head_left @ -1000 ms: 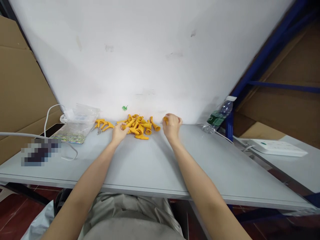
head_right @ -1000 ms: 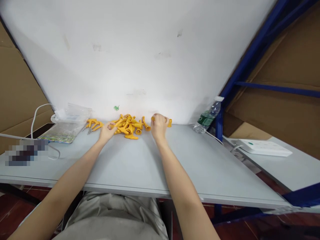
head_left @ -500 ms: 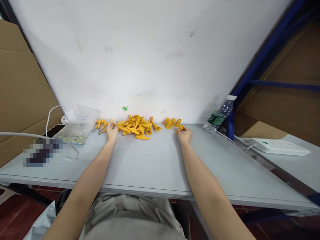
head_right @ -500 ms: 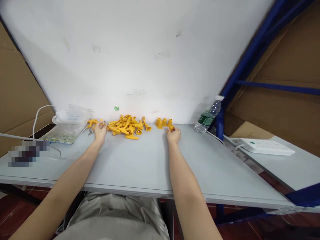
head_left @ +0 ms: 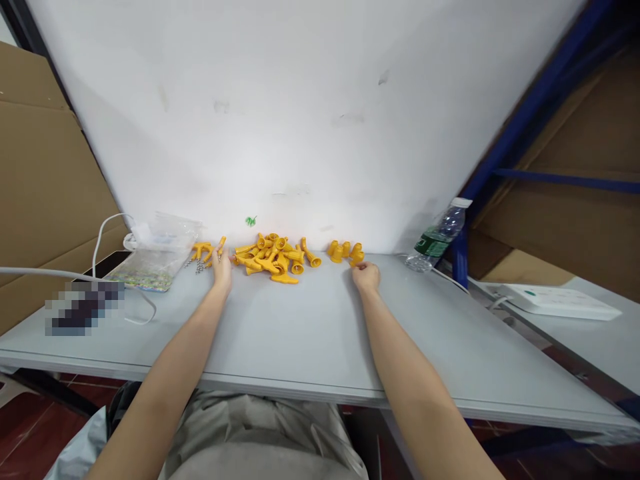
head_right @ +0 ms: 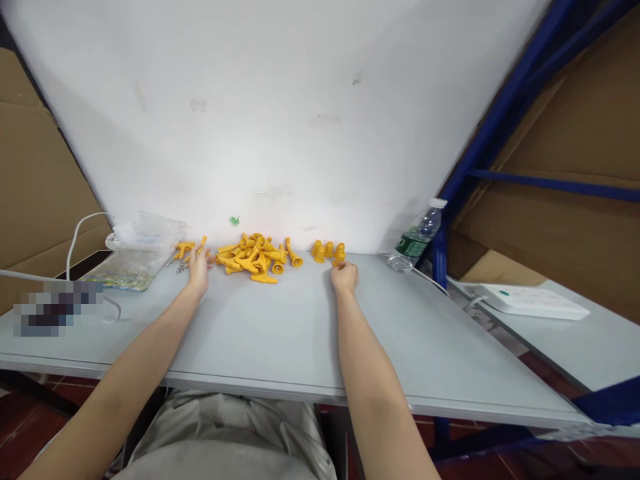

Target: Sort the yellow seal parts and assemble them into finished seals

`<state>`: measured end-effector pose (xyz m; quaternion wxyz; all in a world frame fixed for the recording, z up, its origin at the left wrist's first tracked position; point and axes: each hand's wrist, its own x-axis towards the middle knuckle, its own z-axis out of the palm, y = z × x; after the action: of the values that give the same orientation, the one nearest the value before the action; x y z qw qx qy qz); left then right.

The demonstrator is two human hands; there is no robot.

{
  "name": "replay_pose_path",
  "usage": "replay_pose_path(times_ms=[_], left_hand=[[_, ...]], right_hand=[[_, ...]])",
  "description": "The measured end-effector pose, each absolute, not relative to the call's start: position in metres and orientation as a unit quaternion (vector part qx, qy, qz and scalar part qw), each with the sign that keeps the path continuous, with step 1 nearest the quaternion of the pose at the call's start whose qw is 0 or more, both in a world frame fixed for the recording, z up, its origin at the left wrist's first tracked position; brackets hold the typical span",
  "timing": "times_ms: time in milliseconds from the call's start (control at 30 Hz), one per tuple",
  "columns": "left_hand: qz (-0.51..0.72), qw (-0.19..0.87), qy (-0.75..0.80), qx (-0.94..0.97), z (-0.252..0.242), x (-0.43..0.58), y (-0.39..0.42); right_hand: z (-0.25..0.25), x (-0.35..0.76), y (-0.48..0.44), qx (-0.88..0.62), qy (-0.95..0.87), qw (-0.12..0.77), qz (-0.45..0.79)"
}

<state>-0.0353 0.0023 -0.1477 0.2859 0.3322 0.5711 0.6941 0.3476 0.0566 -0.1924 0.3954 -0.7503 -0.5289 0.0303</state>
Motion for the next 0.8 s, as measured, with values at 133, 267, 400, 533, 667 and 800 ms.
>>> replay_pose_path(times_ms=[133,267,400,533,667,800], left_hand=[[0.701,0.25,0.58,0.33,-0.151,-0.04,0.005],[0.71,0.201,0.577,0.35,-0.154,-0.043,0.006],[0.707,0.173,0.582,0.363,-0.157,-0.044,0.007],[0.694,0.199,0.587,0.365,-0.16,-0.045,0.008],[0.664,0.18,0.626,0.368,-0.16,-0.048,0.008],[0.617,0.101,0.664,0.411,-0.157,-0.056,0.01]], right_hand=[[-0.186,0.34,0.052,-0.782,-0.508,0.356,0.071],[-0.18,0.334,0.047,-0.784,-0.524,0.325,0.075],[-0.179,0.33,0.045,-0.777,-0.548,0.302,0.068],[-0.177,0.326,0.042,-0.771,-0.581,0.256,0.057],[-0.172,0.322,0.036,-0.764,-0.606,0.21,0.065],[-0.169,0.32,0.033,-0.755,-0.625,0.189,0.064]])
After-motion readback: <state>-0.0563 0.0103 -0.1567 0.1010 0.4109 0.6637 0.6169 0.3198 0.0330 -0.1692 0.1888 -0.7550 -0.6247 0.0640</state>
